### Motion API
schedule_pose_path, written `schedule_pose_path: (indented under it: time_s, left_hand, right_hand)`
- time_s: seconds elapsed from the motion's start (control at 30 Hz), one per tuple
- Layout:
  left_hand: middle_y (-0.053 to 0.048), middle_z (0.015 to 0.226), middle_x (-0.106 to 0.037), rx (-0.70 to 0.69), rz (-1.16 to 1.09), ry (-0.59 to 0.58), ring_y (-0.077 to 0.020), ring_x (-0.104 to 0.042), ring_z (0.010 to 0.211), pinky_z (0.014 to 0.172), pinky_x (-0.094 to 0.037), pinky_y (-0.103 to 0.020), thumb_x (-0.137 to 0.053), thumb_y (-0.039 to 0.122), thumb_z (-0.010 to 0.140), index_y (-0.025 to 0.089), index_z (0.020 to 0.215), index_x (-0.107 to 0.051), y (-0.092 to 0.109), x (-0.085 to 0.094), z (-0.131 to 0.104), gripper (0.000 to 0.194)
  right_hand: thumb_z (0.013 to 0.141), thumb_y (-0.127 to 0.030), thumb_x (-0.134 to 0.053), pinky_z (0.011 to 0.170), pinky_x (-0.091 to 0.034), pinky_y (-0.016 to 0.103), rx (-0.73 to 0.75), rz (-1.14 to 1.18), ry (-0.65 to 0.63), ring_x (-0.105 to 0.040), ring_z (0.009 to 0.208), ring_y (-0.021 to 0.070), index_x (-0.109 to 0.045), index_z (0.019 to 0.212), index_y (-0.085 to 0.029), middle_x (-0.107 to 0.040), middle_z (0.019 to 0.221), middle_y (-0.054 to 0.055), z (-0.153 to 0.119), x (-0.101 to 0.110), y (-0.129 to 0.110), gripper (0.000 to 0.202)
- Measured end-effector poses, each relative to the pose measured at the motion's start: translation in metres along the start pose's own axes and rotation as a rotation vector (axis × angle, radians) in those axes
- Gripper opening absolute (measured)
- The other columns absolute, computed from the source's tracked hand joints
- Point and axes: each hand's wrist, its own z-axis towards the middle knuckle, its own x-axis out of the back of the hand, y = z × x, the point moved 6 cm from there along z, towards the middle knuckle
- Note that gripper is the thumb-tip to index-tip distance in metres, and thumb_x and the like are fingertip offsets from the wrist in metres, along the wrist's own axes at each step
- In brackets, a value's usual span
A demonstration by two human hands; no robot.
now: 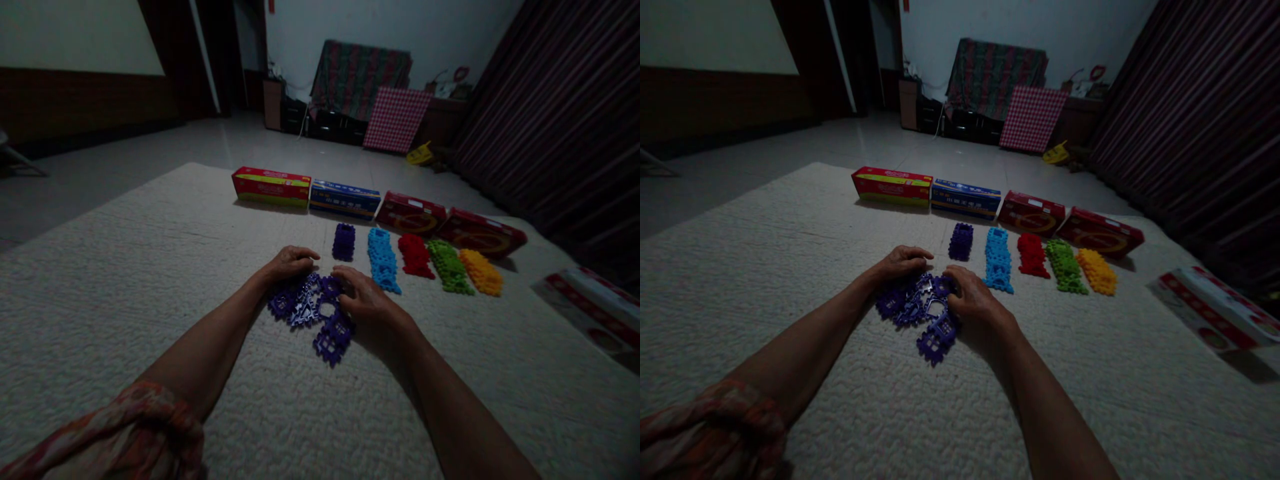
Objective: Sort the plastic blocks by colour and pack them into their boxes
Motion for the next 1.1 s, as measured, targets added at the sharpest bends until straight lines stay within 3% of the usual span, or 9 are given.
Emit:
schedule_pose_path:
  time_s: [0.2, 0.33, 0.5, 0.73, 0.93, 1.1]
  left_hand:
    - [0.000, 0.063, -0.063, 0.067, -0.055, -0.008, -0.0104, -0.047, 0.055, 0.055, -0.036, -0.024, -0.063, 0.028, 0.075, 0.013, 0.102, -0.076, 0.000, -0.001, -0.002, 0.033]
    - [0.000, 0.061, -0.062, 0.079, -0.067, -0.002, -0.0100, -0.045, 0.054, 0.054, -0.035, -0.023, -0.064, 0.030, 0.075, 0.012, 0.103, -0.076, 0.002, -0.002, -0.003, 0.035]
    - [0.001, 0.060, -0.061, 0.088, -0.107, -0.019, -0.0086, -0.043, 0.051, 0.052, -0.033, -0.023, -0.064, 0.029, 0.075, 0.011, 0.102, -0.075, -0.002, -0.003, 0.000, 0.035]
    - [0.001, 0.059, -0.059, 0.072, -0.136, -0.023, -0.0098, -0.048, 0.053, 0.053, -0.035, -0.023, -0.067, 0.030, 0.074, 0.010, 0.102, -0.075, -0.003, -0.002, 0.001, 0.036]
    - [0.003, 0.055, -0.057, 0.087, -0.187, -0.014, -0.0080, -0.043, 0.049, 0.050, -0.032, -0.022, -0.066, 0.026, 0.075, 0.010, 0.099, -0.075, -0.005, -0.003, 0.002, 0.030]
    - [0.003, 0.055, -0.060, 0.126, -0.263, 0.002, -0.0074, -0.047, 0.049, 0.053, -0.037, -0.021, -0.066, 0.020, 0.075, 0.012, 0.094, -0.074, -0.004, -0.002, 0.000, 0.023]
  right_hand:
    - [0.079, -0.013, -0.055, 0.099, -0.049, 0.041, 0.058, -0.029, -0.071, -0.061, 0.111, 0.0237, -0.064, 0.116, -0.026, -0.067, 0.117, 0.007, -0.004, 0.002, -0.013, 0.040]
    - [0.079, -0.019, -0.061, 0.098, -0.048, 0.044, 0.103, -0.126, 0.061, -0.061, 0.112, 0.0273, -0.063, 0.121, -0.024, -0.066, 0.119, 0.010, 0.008, 0.013, -0.003, 0.042]
    - [0.081, -0.018, -0.062, 0.105, -0.038, 0.054, 0.089, -0.390, 0.298, -0.052, 0.125, 0.0352, -0.061, 0.126, -0.017, -0.062, 0.132, 0.017, 0.031, 0.024, 0.017, 0.046]
    - [0.082, -0.015, -0.060, 0.110, -0.029, 0.056, 0.066, -0.507, 0.356, -0.049, 0.128, 0.0349, -0.058, 0.127, -0.016, -0.062, 0.133, 0.018, 0.036, 0.016, 0.031, 0.046]
    - [0.083, -0.016, -0.058, 0.112, -0.022, 0.060, 0.067, -0.562, 0.371, -0.047, 0.131, 0.0353, -0.058, 0.128, -0.016, -0.062, 0.134, 0.017, 0.035, 0.014, 0.032, 0.045]
    - [0.082, -0.017, -0.061, 0.111, -0.023, 0.062, 0.058, -0.582, 0.403, -0.047, 0.129, 0.0362, -0.059, 0.126, -0.015, -0.062, 0.134, 0.017, 0.036, 0.016, 0.030, 0.044]
